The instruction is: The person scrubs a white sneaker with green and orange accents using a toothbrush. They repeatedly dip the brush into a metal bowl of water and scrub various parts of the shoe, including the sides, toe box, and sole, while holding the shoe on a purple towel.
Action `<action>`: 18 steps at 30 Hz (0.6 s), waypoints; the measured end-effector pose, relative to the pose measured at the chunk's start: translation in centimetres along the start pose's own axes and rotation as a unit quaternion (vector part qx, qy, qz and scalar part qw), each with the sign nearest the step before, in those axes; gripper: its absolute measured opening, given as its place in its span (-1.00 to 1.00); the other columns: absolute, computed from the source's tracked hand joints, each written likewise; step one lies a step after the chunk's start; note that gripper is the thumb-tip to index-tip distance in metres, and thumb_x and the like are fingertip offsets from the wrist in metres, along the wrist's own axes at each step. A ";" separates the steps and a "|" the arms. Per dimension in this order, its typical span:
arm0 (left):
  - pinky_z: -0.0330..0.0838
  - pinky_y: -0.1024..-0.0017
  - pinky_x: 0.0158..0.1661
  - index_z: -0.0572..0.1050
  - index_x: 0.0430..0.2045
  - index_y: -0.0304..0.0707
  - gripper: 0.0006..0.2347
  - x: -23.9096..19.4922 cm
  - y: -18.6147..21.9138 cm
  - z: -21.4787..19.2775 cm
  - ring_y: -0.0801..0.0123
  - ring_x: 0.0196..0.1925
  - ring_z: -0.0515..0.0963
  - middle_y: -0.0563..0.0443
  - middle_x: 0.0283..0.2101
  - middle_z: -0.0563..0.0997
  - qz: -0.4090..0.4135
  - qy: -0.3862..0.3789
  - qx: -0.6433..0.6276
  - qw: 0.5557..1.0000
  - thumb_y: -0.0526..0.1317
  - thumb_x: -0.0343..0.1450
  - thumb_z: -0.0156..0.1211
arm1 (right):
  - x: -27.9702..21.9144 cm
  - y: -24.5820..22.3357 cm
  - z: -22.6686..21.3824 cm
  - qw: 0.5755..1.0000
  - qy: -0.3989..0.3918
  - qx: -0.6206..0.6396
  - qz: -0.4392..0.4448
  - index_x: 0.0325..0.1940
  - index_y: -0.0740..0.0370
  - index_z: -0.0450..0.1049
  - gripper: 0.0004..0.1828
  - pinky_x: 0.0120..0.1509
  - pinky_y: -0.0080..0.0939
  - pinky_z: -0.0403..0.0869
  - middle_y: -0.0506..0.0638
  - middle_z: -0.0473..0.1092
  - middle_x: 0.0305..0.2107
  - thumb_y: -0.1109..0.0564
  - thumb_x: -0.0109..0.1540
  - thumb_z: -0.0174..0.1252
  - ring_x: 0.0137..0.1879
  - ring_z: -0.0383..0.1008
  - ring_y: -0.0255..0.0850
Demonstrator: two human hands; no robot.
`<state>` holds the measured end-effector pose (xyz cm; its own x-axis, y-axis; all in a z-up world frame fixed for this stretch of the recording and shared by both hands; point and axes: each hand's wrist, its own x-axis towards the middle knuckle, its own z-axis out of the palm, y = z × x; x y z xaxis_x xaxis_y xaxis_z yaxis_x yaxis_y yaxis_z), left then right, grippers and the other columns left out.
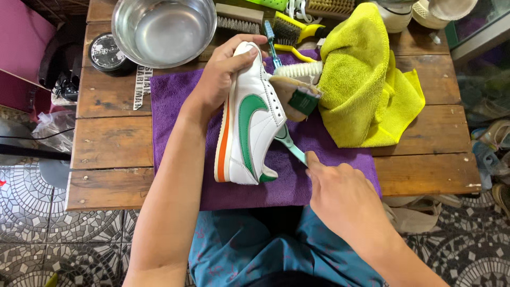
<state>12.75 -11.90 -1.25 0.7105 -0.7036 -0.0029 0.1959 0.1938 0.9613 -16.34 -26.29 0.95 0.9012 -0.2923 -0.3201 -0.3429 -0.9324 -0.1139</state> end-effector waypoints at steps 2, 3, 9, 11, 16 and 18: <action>0.65 0.47 -0.12 0.59 0.19 -0.26 -0.67 -0.2 0.0 0.1 0.42 -0.12 0.67 -0.06 -0.03 0.70 -0.002 -0.006 0.008 1.000 -0.17 0.54 0.26 | 1.3 -1.7 -1.7 1.000 0.012 0.009 -0.011 0.43 -0.02 0.42 -0.54 -0.14 0.63 0.51 0.40 0.57 -0.43 0.04 0.43 -0.03 -0.26 0.58 0.58; 0.59 0.51 -0.10 0.59 0.21 -0.25 -0.66 -0.3 0.1 0.2 0.45 -0.10 0.66 -0.05 -0.01 0.71 -0.005 -0.012 0.016 1.000 -0.17 0.53 0.26 | 2.0 -2.6 -2.5 0.999 0.024 0.020 -0.020 0.34 0.09 0.45 -0.62 -0.17 0.67 0.50 0.47 0.53 -0.48 0.08 0.44 0.00 -0.34 0.56 0.66; 0.64 0.48 -0.13 0.61 0.18 -0.27 -0.68 0.0 -0.1 -0.1 0.42 -0.14 0.67 -0.06 -0.05 0.70 -0.004 -0.006 0.007 1.000 -0.19 0.54 0.26 | 2.3 -3.1 -2.6 1.000 -0.010 0.009 -0.015 0.22 0.12 0.45 -0.67 -0.10 0.62 0.52 0.40 0.56 -0.37 0.13 0.39 -0.04 -0.17 0.59 0.55; 0.64 0.48 -0.11 0.60 0.19 -0.27 -0.67 0.0 -0.1 0.0 0.41 -0.13 0.68 -0.05 -0.05 0.70 -0.007 -0.012 0.003 1.000 -0.19 0.54 0.26 | 0.4 -1.3 -2.0 0.999 -0.026 0.020 0.009 0.36 -0.04 0.44 -0.59 -0.04 0.58 0.53 0.37 0.58 -0.33 0.06 0.43 -0.06 -0.12 0.58 0.49; 0.62 0.49 -0.09 0.58 0.23 -0.27 -0.63 -0.2 -0.3 -0.3 0.41 -0.12 0.69 -0.02 -0.05 0.68 -0.007 -0.029 -0.020 0.999 -0.16 0.53 0.28 | 2.8 -2.1 -2.8 0.999 0.021 -0.008 -0.044 0.00 0.11 0.45 -0.86 -0.18 0.58 0.47 0.26 0.60 -0.43 0.12 0.44 -0.01 -0.24 0.56 0.50; 0.68 0.44 -0.08 0.57 0.26 -0.23 -0.64 -0.2 -0.2 -0.5 0.41 -0.10 0.69 -0.06 0.00 0.70 -0.024 -0.026 -0.021 0.999 -0.17 0.55 0.27 | 4.2 -2.8 -3.2 0.999 0.008 0.048 0.001 0.09 0.17 0.54 -0.70 -0.02 0.64 0.48 0.45 0.55 -0.29 0.13 0.44 -0.09 -0.12 0.56 0.64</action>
<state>12.90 -11.52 -1.57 0.6637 -0.7473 -0.0325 0.2568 0.1868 0.9482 -10.78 -25.53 2.90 0.9043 -0.2983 -0.3054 -0.3681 -0.9072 -0.2036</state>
